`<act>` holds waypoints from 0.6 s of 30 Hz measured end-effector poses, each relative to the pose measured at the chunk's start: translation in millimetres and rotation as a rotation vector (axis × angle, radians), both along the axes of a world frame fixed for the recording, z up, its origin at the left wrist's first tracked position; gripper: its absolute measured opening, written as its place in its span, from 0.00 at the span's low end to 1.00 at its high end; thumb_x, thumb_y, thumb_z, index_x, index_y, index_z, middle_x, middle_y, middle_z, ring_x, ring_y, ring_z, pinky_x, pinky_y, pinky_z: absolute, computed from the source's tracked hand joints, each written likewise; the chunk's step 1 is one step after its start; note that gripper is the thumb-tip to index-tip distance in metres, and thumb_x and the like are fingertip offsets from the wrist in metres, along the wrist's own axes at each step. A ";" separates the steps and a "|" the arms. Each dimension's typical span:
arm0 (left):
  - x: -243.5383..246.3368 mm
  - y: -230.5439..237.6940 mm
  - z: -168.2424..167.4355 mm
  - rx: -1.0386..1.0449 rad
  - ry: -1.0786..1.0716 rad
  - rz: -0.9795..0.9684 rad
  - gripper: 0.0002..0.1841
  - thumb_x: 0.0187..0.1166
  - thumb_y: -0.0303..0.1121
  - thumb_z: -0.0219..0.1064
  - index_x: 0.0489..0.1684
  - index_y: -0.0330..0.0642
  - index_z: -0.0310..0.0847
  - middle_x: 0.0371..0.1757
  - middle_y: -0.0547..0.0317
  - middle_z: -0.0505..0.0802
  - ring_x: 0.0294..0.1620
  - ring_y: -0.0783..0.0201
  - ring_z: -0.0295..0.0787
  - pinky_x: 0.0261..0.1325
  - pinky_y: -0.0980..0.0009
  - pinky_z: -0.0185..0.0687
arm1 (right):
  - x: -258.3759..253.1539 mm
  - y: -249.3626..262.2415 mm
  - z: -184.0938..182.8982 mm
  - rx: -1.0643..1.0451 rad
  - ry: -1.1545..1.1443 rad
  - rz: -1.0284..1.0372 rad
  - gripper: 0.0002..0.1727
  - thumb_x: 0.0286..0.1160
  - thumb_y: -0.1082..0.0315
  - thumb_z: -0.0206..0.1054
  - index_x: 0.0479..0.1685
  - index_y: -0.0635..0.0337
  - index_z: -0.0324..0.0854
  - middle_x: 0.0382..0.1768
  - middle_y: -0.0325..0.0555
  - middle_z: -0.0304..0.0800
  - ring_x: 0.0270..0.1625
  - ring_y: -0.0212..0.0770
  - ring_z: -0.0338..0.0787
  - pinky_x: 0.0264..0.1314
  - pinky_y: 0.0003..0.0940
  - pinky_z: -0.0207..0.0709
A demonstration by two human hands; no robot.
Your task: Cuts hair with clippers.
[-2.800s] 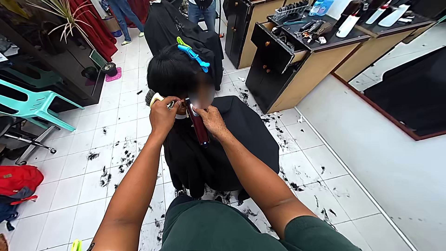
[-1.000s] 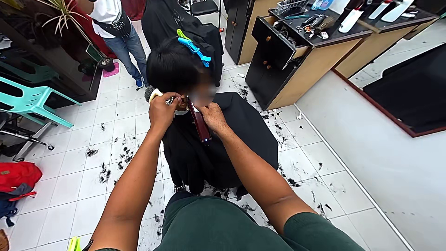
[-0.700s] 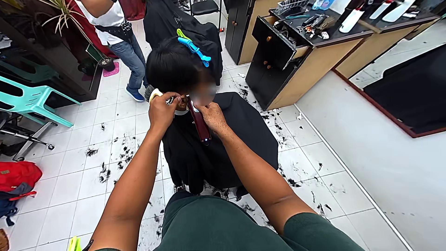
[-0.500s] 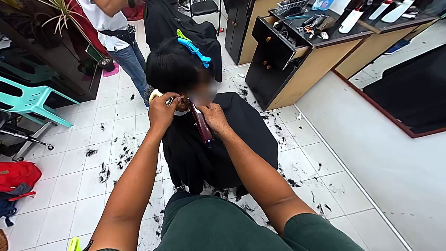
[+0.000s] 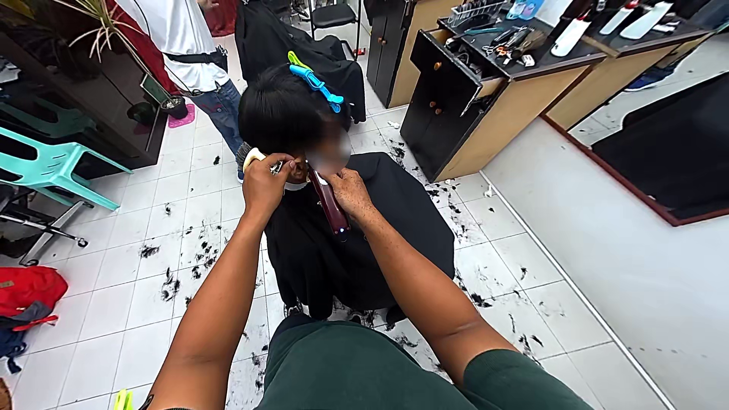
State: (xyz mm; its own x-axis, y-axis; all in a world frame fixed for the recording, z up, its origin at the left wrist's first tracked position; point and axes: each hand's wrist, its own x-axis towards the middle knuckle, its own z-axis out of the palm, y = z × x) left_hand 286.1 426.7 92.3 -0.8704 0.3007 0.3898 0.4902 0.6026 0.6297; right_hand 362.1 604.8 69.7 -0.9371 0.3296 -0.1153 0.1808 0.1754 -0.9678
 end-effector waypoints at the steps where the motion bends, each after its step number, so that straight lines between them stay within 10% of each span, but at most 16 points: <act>1: -0.1 -0.1 0.1 0.001 0.000 0.000 0.10 0.82 0.42 0.72 0.49 0.50 0.95 0.48 0.53 0.97 0.56 0.53 0.92 0.63 0.43 0.78 | -0.9 0.8 -0.5 0.006 -0.008 -0.002 0.27 0.87 0.44 0.60 0.41 0.63 0.84 0.33 0.50 0.88 0.37 0.45 0.89 0.46 0.48 0.84; 8: 1.1 0.1 1.1 0.008 -0.024 0.002 0.10 0.81 0.41 0.72 0.49 0.50 0.95 0.48 0.51 0.96 0.56 0.51 0.91 0.63 0.43 0.78 | 28.2 0.3 -5.1 -0.124 0.069 0.165 0.27 0.93 0.45 0.46 0.55 0.58 0.81 0.37 0.46 0.85 0.33 0.38 0.86 0.37 0.38 0.83; 14: 2.0 1.0 -2.2 0.022 -0.003 -0.008 0.09 0.81 0.41 0.72 0.48 0.50 0.95 0.47 0.53 0.97 0.55 0.54 0.92 0.63 0.45 0.79 | 18.5 -5.9 -13.0 -0.159 -0.005 0.081 0.28 0.69 0.59 0.80 0.63 0.64 0.77 0.42 0.54 0.87 0.34 0.44 0.88 0.38 0.41 0.86; 18: -0.1 -0.7 -1.9 0.023 -0.022 -0.025 0.10 0.82 0.41 0.72 0.49 0.49 0.95 0.50 0.52 0.97 0.58 0.52 0.91 0.66 0.43 0.79 | 7.8 -3.7 -4.5 -0.055 -0.015 0.035 0.27 0.86 0.45 0.62 0.59 0.64 0.80 0.41 0.52 0.89 0.39 0.45 0.91 0.47 0.47 0.87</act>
